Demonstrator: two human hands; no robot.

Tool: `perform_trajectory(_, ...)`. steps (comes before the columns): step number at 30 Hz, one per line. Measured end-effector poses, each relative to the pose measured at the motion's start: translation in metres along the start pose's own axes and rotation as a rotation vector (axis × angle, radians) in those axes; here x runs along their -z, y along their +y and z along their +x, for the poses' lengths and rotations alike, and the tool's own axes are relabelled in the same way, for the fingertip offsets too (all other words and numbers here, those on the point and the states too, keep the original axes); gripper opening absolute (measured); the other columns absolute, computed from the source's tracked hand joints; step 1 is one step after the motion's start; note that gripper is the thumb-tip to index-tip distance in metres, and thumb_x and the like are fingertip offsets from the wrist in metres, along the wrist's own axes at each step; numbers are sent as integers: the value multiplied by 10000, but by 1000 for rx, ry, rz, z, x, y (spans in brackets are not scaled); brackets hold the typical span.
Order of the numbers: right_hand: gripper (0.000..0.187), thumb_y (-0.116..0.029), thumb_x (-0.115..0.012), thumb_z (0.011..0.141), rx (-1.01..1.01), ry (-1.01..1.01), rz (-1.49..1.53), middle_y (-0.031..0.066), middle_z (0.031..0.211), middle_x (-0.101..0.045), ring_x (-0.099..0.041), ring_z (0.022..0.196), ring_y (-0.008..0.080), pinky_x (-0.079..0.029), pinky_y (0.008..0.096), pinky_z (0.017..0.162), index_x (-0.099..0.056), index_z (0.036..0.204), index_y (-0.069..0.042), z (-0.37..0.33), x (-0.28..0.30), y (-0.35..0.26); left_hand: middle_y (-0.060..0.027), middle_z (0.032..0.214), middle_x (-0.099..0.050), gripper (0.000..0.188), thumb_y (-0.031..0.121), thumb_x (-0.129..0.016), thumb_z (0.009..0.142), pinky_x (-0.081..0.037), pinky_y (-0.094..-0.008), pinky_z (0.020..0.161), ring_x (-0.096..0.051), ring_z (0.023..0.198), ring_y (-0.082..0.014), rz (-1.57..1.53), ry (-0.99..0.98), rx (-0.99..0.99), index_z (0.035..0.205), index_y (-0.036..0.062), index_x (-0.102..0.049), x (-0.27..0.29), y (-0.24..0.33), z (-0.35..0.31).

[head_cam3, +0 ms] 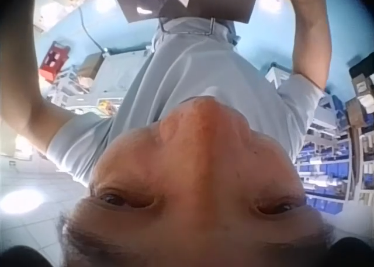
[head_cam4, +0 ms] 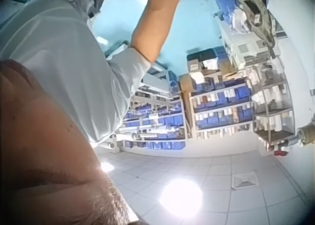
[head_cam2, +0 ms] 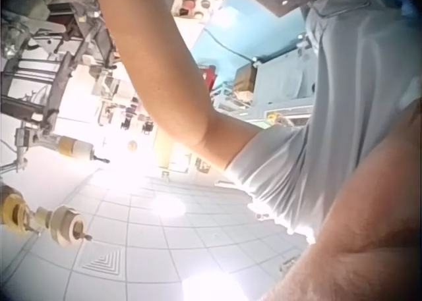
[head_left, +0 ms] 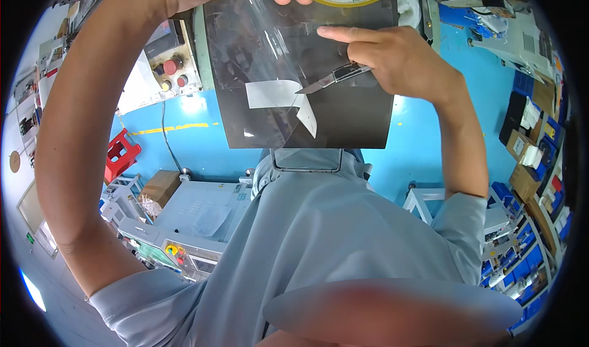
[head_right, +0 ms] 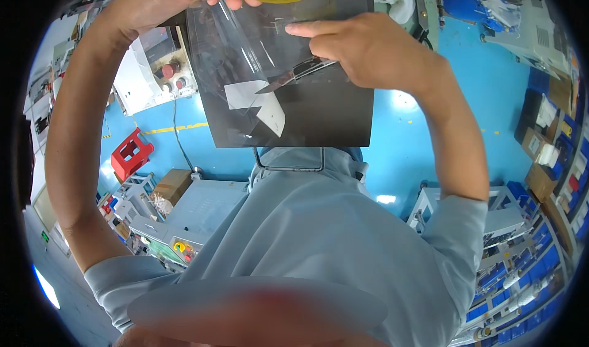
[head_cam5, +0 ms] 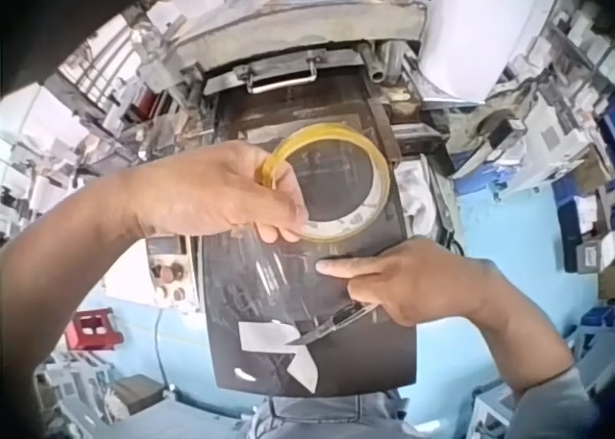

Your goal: Applying yellow tape and clear protective film to a machine component on a production floor.

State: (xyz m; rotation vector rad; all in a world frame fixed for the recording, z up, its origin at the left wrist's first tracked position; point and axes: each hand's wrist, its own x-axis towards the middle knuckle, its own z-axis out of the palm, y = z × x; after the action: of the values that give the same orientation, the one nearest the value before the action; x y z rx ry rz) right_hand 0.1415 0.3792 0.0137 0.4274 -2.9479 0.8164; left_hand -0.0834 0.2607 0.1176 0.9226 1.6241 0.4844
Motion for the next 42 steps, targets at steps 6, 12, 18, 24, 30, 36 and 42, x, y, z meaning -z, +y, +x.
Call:
perform_trajectory(6, 80, 23, -554, 702, 45, -81, 15, -12, 1276, -598, -621, 701, 266, -487, 380, 586, -513, 655, -27, 24, -1, 7, -28, 855, -660, 199, 219, -660, 863, -474, -219, 721, -595, 789, -94, -53, -61, -29, 911, 26, -656, 7, -13, -2)
perform_trajectory(12, 188, 100, -545, 666, -37, 109, 266, 47, 1214, -632, -612, 704, 239, -482, 302, 563, -568, 792, -38, 8, 0, 5, -88, 935, -679, 278, 247, -620, 864, -499, -270, 756, -633, 858, -146, 58, -29, -49, 973, -7, -648, 11, 1, -12)
perform_trajectory(18, 385, 25, -601, 835, -237, 899, 630, 186, 1265, -548, -576, 917, 163, -463, 243, 769, -523, 1200, -67, -78, -16, 26, -71, 670, -628, 284, 304, -612, 800, -475, -334, 626, -587, 657, -196, 349, 55, -292, 847, 30, -674, -5, 5, 4)
perform_trajectory(24, 459, -148, -626, 901, -375, 906, 704, 102, 1178, -582, -377, 604, 16, -292, 185, 493, -470, 1299, 20, -34, -1, -6, -154, 833, -693, 309, 298, -600, 758, -508, -416, 744, -667, 834, -302, 567, 164, -480, 890, 44, -717, -40, 5, 8)
perform_trajectory(30, 124, -150, -548, 970, -519, 910, 917, -1, 767, -513, -271, 474, 40, -195, 244, 436, -544, 974, -26, -26, 6, -23, -150, 917, -697, 295, 219, -640, 729, -525, -395, 788, -667, 905, -325, 543, 270, -502, 967, 56, -698, -48, -2, -21)
perform_trajectory(36, 146, -174, -524, 983, -551, 975, 1007, 2, 768, -507, -263, 473, 45, -197, 224, 430, -536, 930, -38, -11, 4, -43, -105, 813, -699, 185, 210, -640, 718, -475, -410, 746, -677, 857, -266, 724, 544, -690, 831, 71, -687, -61, -29, -25)
perform_trajectory(42, 226, -211, -407, 1032, -245, 1027, 1604, 44, 864, -543, -351, 515, 79, -313, 232, 473, -541, 1058, -31, -54, 14, -32, -5, 698, -669, 157, 257, -617, 736, -351, -366, 795, -629, 758, -188, 787, 828, -897, 717, 115, -680, -88, -31, -32)
